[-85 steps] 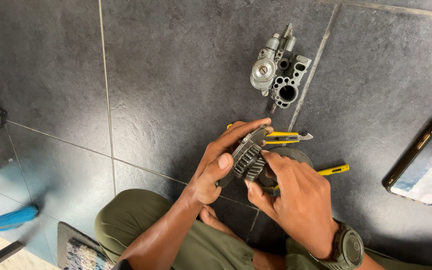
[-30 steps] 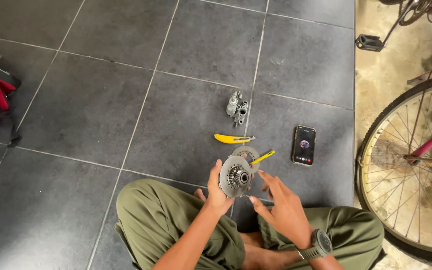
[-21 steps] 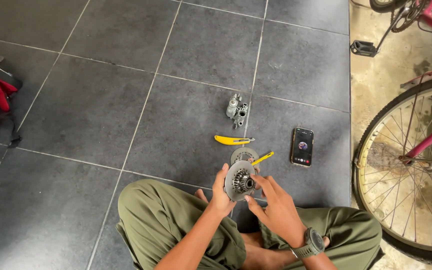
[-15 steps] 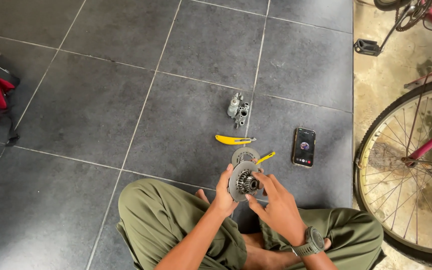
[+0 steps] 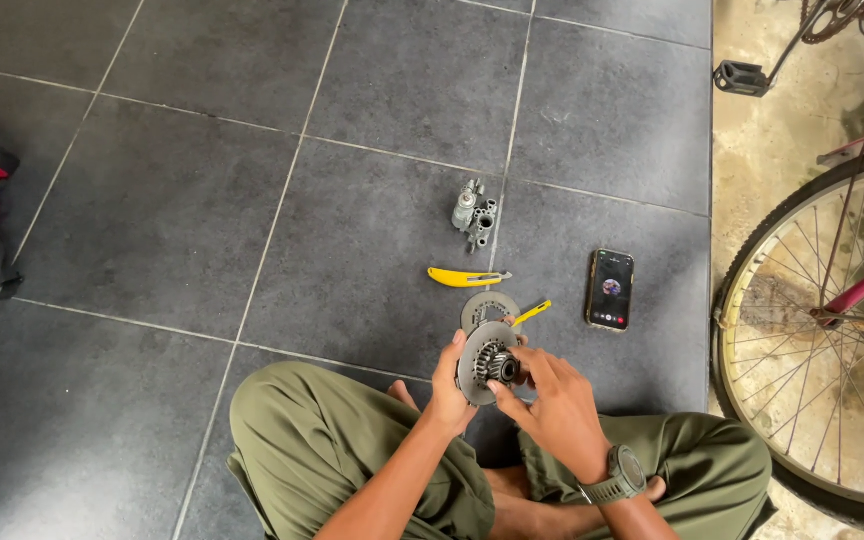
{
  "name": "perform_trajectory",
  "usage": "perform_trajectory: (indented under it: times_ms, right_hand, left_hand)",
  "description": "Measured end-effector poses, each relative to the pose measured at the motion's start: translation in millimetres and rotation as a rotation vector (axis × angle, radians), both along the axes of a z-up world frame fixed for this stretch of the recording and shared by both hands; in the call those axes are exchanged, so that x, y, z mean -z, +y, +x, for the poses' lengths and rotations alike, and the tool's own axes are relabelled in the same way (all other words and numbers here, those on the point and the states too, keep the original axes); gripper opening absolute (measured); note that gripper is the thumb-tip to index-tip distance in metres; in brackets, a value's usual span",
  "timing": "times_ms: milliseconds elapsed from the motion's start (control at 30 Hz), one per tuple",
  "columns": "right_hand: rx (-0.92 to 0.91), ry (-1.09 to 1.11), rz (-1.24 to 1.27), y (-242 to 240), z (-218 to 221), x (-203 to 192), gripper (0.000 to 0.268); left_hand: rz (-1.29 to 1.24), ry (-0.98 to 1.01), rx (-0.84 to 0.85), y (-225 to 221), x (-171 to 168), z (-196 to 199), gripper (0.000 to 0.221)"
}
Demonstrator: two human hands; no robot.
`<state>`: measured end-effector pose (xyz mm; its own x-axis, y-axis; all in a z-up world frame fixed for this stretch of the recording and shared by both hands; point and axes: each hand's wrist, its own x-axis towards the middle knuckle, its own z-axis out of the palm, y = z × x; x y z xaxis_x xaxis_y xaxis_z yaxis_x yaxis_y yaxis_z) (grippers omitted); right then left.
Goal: Cleaning and inspecting a motorcycle clutch housing using a scraper while sitting on the floor
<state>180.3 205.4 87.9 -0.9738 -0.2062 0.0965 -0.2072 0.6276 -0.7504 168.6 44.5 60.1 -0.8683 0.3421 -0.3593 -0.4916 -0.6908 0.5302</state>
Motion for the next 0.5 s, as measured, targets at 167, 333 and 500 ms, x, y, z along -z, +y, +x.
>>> perform_trajectory:
  times_ms: [167,333,500]
  right_hand:
    - [0.055,-0.025,-0.009,0,0,4,0.043]
    - [0.084,-0.029,-0.035,0,-1,4,0.038]
    - [0.086,-0.045,-0.063,-1,-1,6,0.041]
  left_hand:
    - [0.004,0.031,0.001,3,2,-1,0.069]
    - [0.020,0.058,0.018,4,7,-2,0.068]
    - [0.055,0.084,0.013,4,10,-1,0.067]
